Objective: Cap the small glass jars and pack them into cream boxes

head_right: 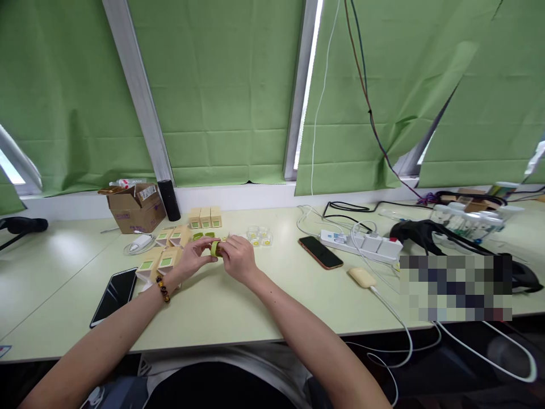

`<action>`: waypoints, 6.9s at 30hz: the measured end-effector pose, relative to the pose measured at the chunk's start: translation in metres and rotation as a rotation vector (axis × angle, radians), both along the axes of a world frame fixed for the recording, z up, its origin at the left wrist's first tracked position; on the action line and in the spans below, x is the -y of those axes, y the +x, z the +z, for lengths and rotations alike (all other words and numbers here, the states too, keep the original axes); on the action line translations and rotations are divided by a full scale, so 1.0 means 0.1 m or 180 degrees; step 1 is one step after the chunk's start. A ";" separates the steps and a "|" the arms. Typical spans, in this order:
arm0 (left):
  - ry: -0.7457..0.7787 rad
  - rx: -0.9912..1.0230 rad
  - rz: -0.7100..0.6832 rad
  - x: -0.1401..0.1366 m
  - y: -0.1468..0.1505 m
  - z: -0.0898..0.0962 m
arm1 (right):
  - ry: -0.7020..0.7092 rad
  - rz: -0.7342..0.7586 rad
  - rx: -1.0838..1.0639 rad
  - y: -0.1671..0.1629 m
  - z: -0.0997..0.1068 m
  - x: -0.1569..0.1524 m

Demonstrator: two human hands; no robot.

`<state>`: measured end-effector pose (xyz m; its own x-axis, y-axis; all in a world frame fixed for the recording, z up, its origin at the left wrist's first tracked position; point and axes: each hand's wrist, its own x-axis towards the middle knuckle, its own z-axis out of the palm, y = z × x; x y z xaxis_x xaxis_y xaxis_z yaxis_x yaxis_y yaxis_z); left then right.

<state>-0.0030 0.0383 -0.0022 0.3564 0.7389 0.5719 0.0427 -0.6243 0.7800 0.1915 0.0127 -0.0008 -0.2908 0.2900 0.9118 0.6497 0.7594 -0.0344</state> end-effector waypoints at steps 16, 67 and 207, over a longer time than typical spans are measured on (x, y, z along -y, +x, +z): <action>0.0825 -0.0452 0.0893 0.17 0.01 0.11 | -0.0836 0.0549 -0.0199 0.13 -0.04 -0.03; -0.0226 -0.0214 0.0697 0.08 0.13 0.06 | -0.1090 0.1093 -0.0592 0.00 -0.13 -0.05; 0.1531 -0.0821 0.0882 0.09 0.03 -0.05 | -0.4226 0.2551 -0.3213 0.00 -0.11 -0.23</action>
